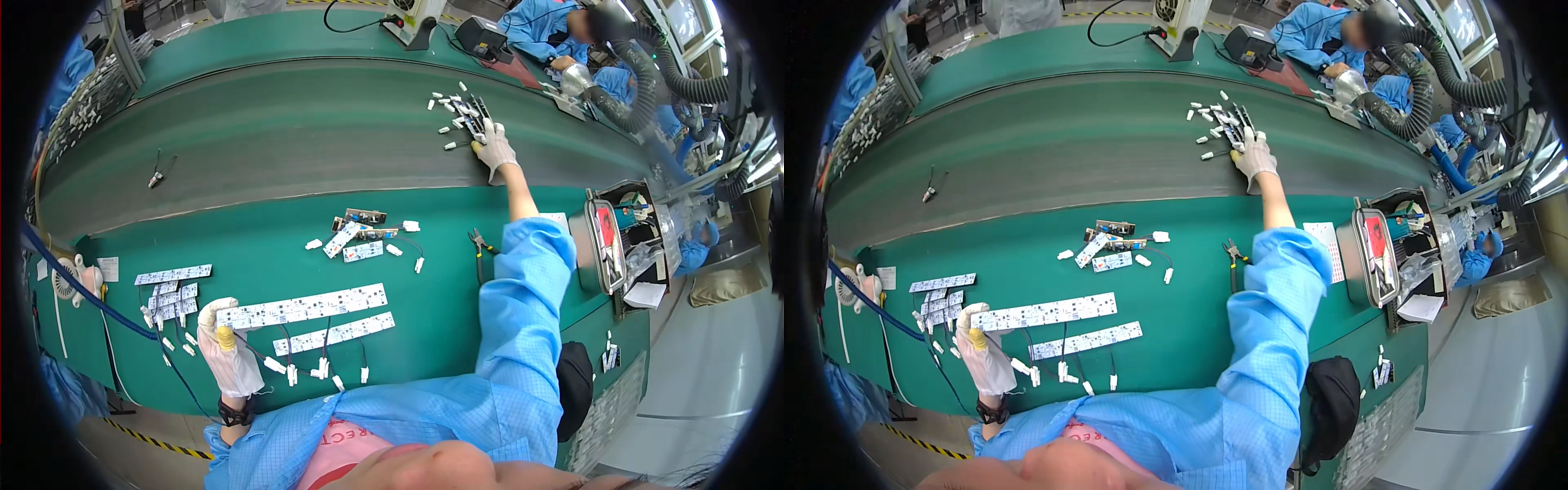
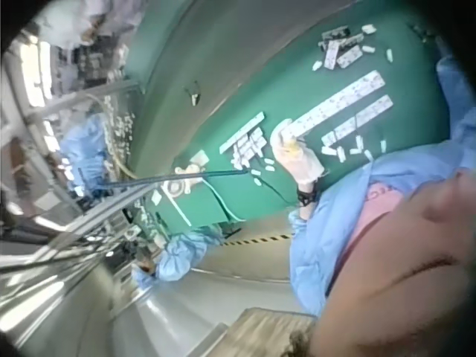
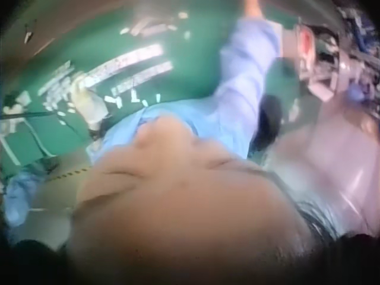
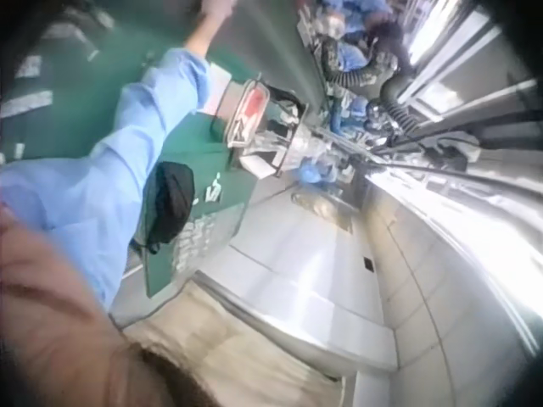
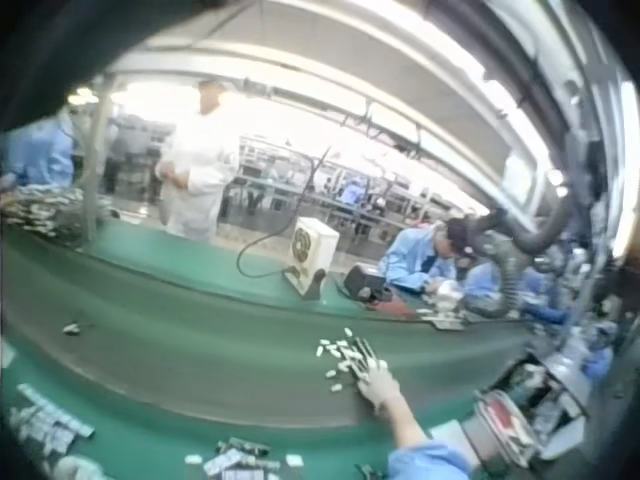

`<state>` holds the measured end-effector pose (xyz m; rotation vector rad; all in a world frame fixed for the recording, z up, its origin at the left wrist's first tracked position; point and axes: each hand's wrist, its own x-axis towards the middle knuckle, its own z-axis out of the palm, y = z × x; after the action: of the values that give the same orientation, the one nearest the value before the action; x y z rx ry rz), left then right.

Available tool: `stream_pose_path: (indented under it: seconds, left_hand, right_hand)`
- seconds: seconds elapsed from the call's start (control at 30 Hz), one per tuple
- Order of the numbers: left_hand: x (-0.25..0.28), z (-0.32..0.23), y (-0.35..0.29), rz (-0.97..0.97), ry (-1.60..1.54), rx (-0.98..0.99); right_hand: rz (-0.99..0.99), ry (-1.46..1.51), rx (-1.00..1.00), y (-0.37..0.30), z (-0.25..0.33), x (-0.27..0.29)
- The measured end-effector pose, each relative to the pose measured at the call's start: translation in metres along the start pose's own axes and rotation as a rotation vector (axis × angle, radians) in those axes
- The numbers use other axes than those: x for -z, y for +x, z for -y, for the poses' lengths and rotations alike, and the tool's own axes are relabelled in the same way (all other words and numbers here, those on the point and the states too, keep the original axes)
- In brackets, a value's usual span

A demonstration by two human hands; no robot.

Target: Manually assemble and inspect electronic components on a strip of circuit boards.

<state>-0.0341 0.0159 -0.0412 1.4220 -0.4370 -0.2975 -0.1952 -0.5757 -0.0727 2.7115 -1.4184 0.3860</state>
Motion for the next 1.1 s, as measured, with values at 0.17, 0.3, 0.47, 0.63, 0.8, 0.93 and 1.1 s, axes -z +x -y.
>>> stream_pose_path:
  seconds: [0.17, 0.3, 0.47, 0.63, 0.8, 0.93, 1.1]
  left_hand:
    - [-0.001, -0.015, -0.013, -0.101, 0.004, -0.064]
    - [0.005, -0.022, -0.016, -0.112, 0.014, -0.126]
    - [0.014, -0.022, -0.017, -0.203, 0.007, -0.064]
    - [0.029, -0.031, -0.007, -0.241, -0.158, -0.070]
    - [0.047, -0.033, 0.000, -0.243, -0.381, -0.150]
    - [0.056, -0.034, -0.007, -0.277, -0.422, -0.153]
    - [0.058, -0.032, -0.016, -0.208, -0.424, -0.120]
  right_hand:
    - [-0.037, -0.191, -0.042, -0.004, 0.033, 0.001]
    - [0.066, 0.128, -0.062, 0.013, 0.019, 0.008]
    - [0.477, 1.563, -0.343, -0.040, 0.072, 0.088]
    - [0.759, 1.771, 0.012, -0.138, 0.129, 0.162]
    - [0.559, 0.892, 0.726, -0.211, 0.186, 0.161]
    - [0.424, 0.724, 1.030, -0.256, 0.218, 0.138]
    - [0.100, 0.194, 1.331, -0.273, 0.226, 0.109]
